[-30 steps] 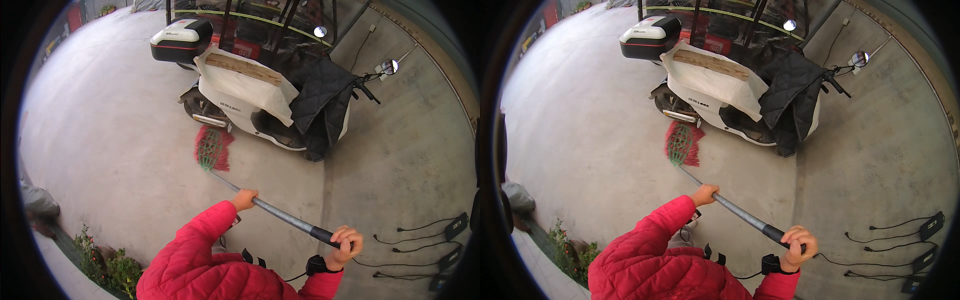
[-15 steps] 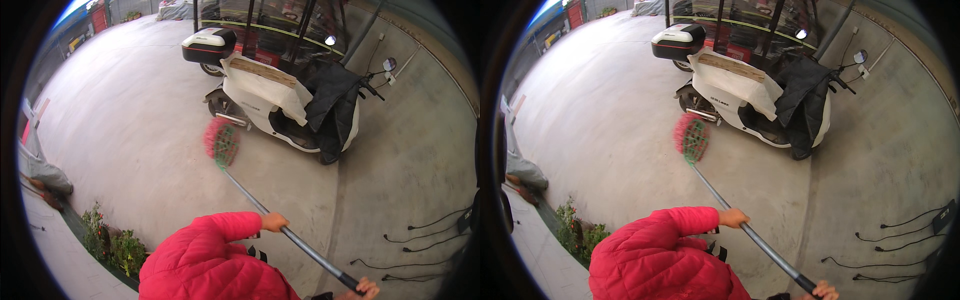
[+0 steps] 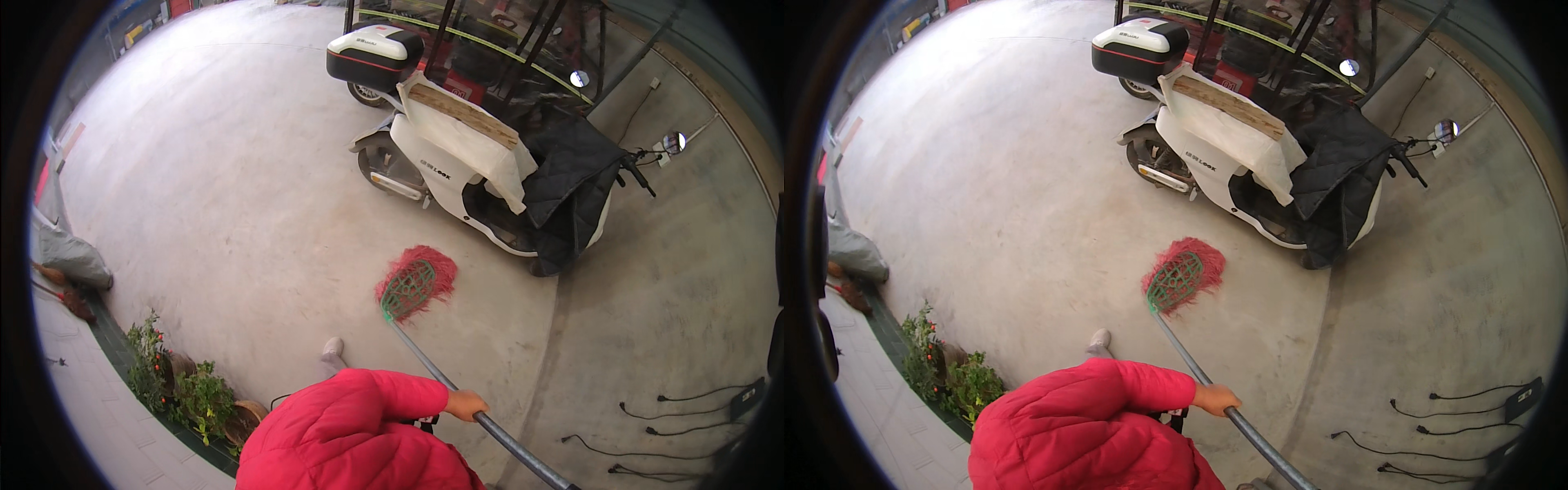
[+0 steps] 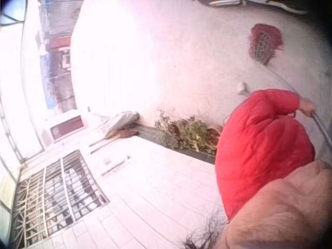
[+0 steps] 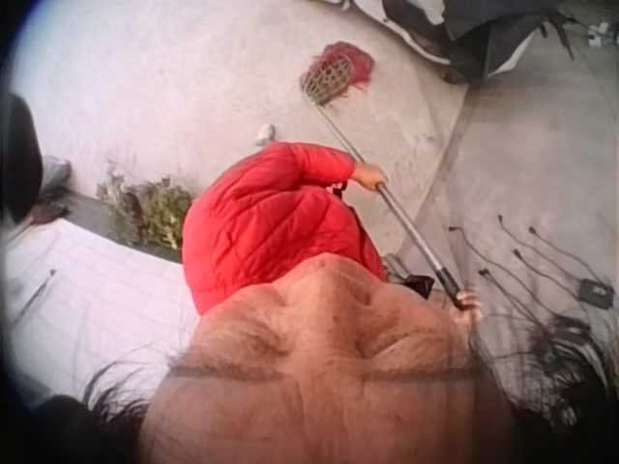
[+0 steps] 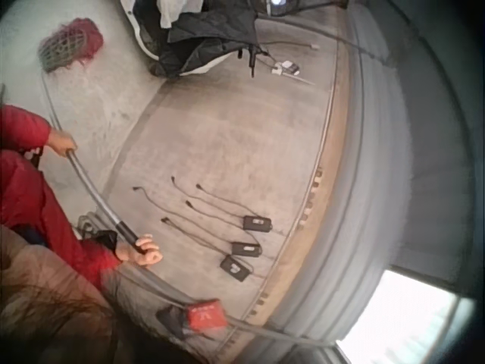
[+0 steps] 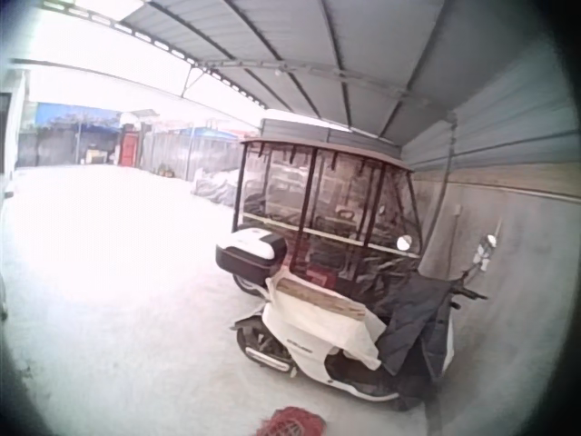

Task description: The person mops a concrete floor using a red string mop. They move around a scooter, a three-wheeled vehicle, and a covered pile, then enter a small shop area with display counters and a ladder, continuing to mop the floor throughout.

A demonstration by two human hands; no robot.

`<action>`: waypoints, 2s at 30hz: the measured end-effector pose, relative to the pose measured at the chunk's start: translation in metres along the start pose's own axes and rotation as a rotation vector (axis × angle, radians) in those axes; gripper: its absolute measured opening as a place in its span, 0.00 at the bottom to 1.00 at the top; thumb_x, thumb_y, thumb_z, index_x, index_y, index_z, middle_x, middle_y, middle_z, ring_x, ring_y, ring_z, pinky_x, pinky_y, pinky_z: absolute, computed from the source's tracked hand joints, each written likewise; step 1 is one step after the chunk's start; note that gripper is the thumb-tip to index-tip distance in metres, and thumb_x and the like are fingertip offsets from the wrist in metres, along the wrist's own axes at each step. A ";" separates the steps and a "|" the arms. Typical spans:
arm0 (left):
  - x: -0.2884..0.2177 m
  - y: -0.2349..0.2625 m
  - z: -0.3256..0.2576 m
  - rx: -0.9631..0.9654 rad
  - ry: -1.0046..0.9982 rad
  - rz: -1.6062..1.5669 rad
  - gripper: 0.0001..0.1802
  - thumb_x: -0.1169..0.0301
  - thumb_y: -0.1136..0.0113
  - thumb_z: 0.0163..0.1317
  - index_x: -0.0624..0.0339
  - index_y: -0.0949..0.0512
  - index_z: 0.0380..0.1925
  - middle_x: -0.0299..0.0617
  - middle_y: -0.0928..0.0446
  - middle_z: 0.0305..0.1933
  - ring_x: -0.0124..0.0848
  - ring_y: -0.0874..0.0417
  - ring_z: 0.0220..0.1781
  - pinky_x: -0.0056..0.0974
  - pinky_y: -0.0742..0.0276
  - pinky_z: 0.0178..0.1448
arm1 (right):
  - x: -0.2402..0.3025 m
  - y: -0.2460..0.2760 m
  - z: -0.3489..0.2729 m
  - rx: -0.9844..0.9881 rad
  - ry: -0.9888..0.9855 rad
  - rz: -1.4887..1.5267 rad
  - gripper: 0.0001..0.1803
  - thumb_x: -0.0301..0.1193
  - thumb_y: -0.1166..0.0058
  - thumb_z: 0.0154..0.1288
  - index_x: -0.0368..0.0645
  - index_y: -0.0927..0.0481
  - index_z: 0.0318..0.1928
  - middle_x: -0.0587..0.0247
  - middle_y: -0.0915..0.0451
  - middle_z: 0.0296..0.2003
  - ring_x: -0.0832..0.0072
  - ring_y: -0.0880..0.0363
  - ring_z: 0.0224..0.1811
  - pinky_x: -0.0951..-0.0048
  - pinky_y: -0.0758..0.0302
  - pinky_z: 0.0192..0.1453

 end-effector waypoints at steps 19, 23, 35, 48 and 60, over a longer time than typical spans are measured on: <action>0.172 0.273 -0.228 -0.245 0.486 0.345 0.06 0.70 0.46 0.42 0.56 0.29 0.22 0.47 0.27 0.22 0.47 0.24 0.28 0.48 0.30 0.32 | -0.126 -0.211 -0.206 0.591 -0.624 0.206 0.11 0.29 0.59 0.53 0.47 0.45 0.19 0.67 0.42 0.13 0.78 0.44 0.11 0.73 0.42 0.21; 0.120 0.260 -0.212 -0.312 0.424 0.417 0.07 0.71 0.44 0.40 0.57 0.30 0.21 0.48 0.28 0.21 0.48 0.25 0.27 0.48 0.31 0.32 | -0.102 -0.180 -0.163 0.548 -0.568 0.335 0.11 0.31 0.62 0.55 0.47 0.45 0.19 0.68 0.42 0.12 0.79 0.45 0.09 0.75 0.43 0.22; 0.049 0.088 -0.118 -0.055 0.157 0.076 0.11 0.65 0.40 0.40 0.57 0.28 0.22 0.47 0.27 0.21 0.47 0.25 0.27 0.46 0.31 0.31 | -0.047 -0.112 -0.070 0.820 -0.534 0.573 0.10 0.32 0.64 0.58 0.45 0.42 0.21 0.63 0.39 0.14 0.74 0.42 0.13 0.68 0.43 0.28; 0.139 0.207 -0.237 -0.245 0.371 0.059 0.08 0.66 0.46 0.45 0.57 0.29 0.23 0.49 0.28 0.23 0.48 0.26 0.29 0.46 0.32 0.33 | -0.074 -0.245 -0.201 0.643 -0.592 0.604 0.08 0.25 0.62 0.56 0.44 0.42 0.21 0.61 0.37 0.15 0.74 0.45 0.11 0.70 0.44 0.23; 0.313 0.525 -0.465 -0.187 0.772 0.502 0.07 0.69 0.42 0.40 0.52 0.25 0.24 0.44 0.24 0.27 0.43 0.23 0.34 0.46 0.28 0.35 | -0.120 -0.477 -0.450 0.907 -0.896 0.335 0.09 0.29 0.59 0.56 0.45 0.41 0.21 0.66 0.38 0.18 0.73 0.36 0.23 0.64 0.34 0.41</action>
Point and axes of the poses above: each hand's wrist, its own z-axis towards the middle knuckle, its own y-axis out of the back of the hand, x = y × z, the point moved 3 cm from there along z, towards the middle knuckle
